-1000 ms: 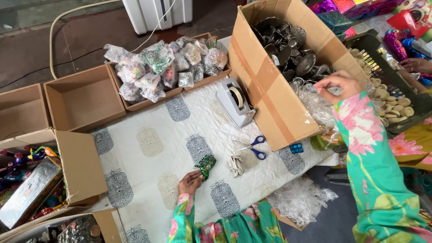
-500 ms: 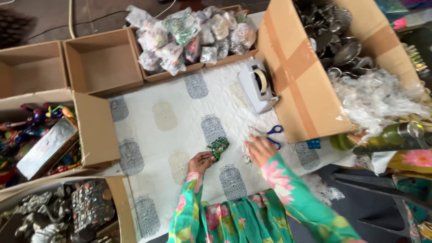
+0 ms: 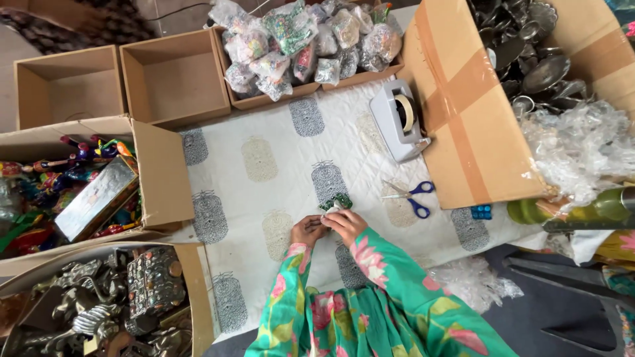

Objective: The person wraps small decorative figurines in bubble wrap and places the wrapped items into cardboard boxes on the table. They tear pieces of bubble wrap by hand, fold it around each figurine, and occasionally reach into a box to pick the next item.

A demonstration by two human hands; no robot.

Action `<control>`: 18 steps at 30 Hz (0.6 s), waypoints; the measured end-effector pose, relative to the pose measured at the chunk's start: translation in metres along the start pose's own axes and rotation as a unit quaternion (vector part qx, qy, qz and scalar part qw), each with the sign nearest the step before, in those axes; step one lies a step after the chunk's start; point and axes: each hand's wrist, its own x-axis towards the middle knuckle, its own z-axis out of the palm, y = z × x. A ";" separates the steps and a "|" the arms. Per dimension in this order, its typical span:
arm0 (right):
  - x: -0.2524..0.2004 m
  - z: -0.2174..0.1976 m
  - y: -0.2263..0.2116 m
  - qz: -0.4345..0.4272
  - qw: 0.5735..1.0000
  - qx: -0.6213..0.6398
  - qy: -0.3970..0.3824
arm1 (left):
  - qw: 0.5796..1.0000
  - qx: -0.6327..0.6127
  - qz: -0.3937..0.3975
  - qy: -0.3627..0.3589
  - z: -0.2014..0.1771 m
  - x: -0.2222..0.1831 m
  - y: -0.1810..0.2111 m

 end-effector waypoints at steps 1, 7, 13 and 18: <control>-0.002 -0.001 0.007 -0.001 1.000 0.000 0.000 | 1.000 0.000 0.001 0.000 0.001 -0.002 0.004; -0.016 0.008 0.077 0.313 0.947 0.074 0.015 | 1.000 -0.022 -0.012 0.005 0.005 -0.007 0.017; 0.022 -0.001 0.006 0.182 0.979 0.065 0.068 | 0.998 -0.039 -0.041 -0.005 0.008 -0.001 0.013; 0.012 -0.003 0.048 0.168 0.985 0.025 0.011 | 0.999 -0.041 -0.023 0.006 0.006 -0.002 0.010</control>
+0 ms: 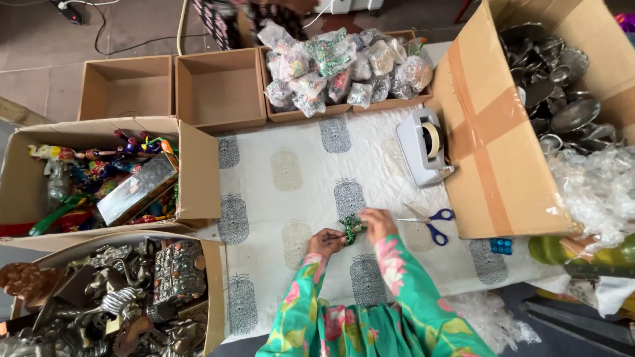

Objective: The person wraps small decorative figurines in bubble wrap and places the wrapped items into cardboard boxes on the table. They tear pieces of bubble wrap by hand, fold it around each figurine, and occasionally reach into a box to pick the next item.

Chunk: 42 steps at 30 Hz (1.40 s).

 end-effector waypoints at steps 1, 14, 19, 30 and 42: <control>0.000 0.005 0.019 -0.002 1.000 -0.003 0.001 | 1.000 -0.002 0.003 -0.001 0.001 0.001 0.000; 0.001 -0.043 -0.058 -0.097 0.991 -0.019 -0.090 | 0.998 -0.042 -0.049 0.007 -0.006 0.006 0.006; -0.003 -0.012 -0.030 -0.095 0.989 -0.078 -0.085 | 0.998 -0.062 -0.016 -0.018 -0.014 0.012 -0.003; -0.003 -0.004 -0.003 0.357 0.859 0.312 -0.194 | 0.996 -0.053 -0.065 -0.002 -0.007 0.003 0.014; -0.024 -0.007 -0.041 0.040 0.997 0.056 -0.029 | 0.999 -0.009 -0.049 -0.004 -0.002 0.000 0.017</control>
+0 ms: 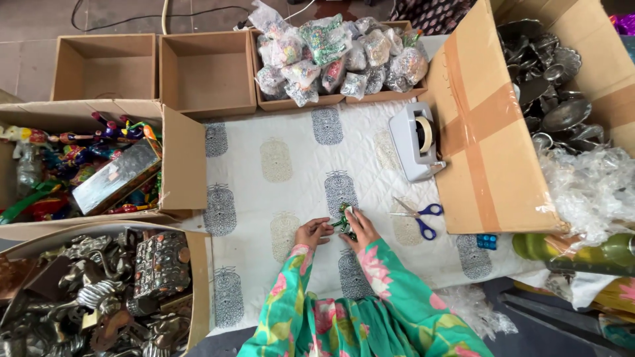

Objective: The person wraps small decorative figurines in bubble wrap and places the wrapped items into cardboard boxes on the table. They tear pieces of bubble wrap by hand, fold it around each figurine, and occasionally reach into a box to pick the next item.

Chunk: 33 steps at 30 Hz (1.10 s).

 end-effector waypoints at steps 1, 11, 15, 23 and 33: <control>0.002 0.000 0.007 0.000 1.000 -0.002 0.000 | 1.000 -0.001 0.000 -0.001 -0.001 0.001 -0.004; 0.015 -0.011 0.014 0.026 0.989 0.135 -0.050 | 0.998 -0.060 -0.024 0.026 -0.001 0.008 0.008; 0.015 -0.026 0.008 -0.149 0.987 0.004 -0.067 | 0.996 -0.078 -0.025 0.023 0.003 -0.001 0.006; 0.005 -0.020 0.021 -0.251 0.964 -0.078 -0.048 | 1.000 -0.019 -0.009 -0.012 -0.013 0.013 -0.024; 0.023 -0.017 -0.027 -0.061 0.998 -0.026 -0.020 | 0.998 -0.037 0.000 -0.044 -0.012 0.010 -0.012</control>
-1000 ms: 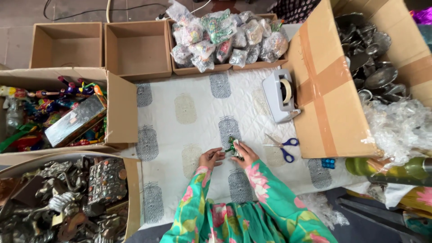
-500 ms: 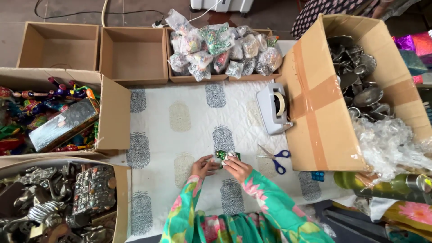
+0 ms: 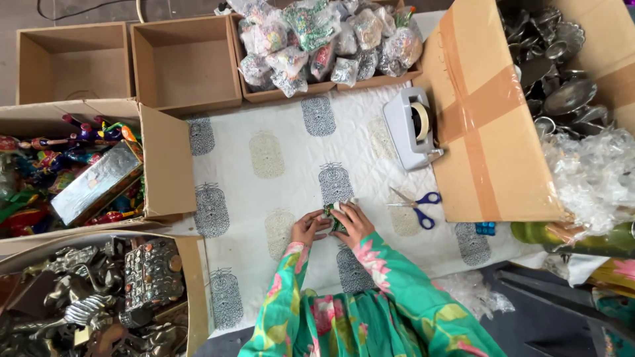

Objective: The person wraps small decorative figurines in bubble wrap and places the wrapped items into cardboard boxes on the table. They tear pieces of bubble wrap by hand, fold it around each figurine, and occasionally reach into a box to pick the next item.

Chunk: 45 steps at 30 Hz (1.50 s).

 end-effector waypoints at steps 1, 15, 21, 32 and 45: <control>-0.004 0.003 0.004 0.001 1.000 0.000 -0.003 | 1.000 -0.002 -0.003 0.001 0.002 0.000 0.000; -0.026 0.015 0.008 -0.004 0.994 0.076 0.077 | 0.999 -0.020 -0.027 0.013 0.005 0.000 0.002; -0.007 0.013 0.000 0.077 0.995 -0.022 -0.055 | 1.000 -0.017 0.006 0.004 0.002 0.003 -0.005; -0.015 0.021 0.021 -0.102 0.994 -0.014 -0.047 | 0.999 0.017 0.007 0.043 0.010 -0.002 0.008; 0.008 0.019 -0.019 0.064 0.997 0.036 0.014 | 0.999 -0.025 0.012 0.023 0.005 0.002 0.001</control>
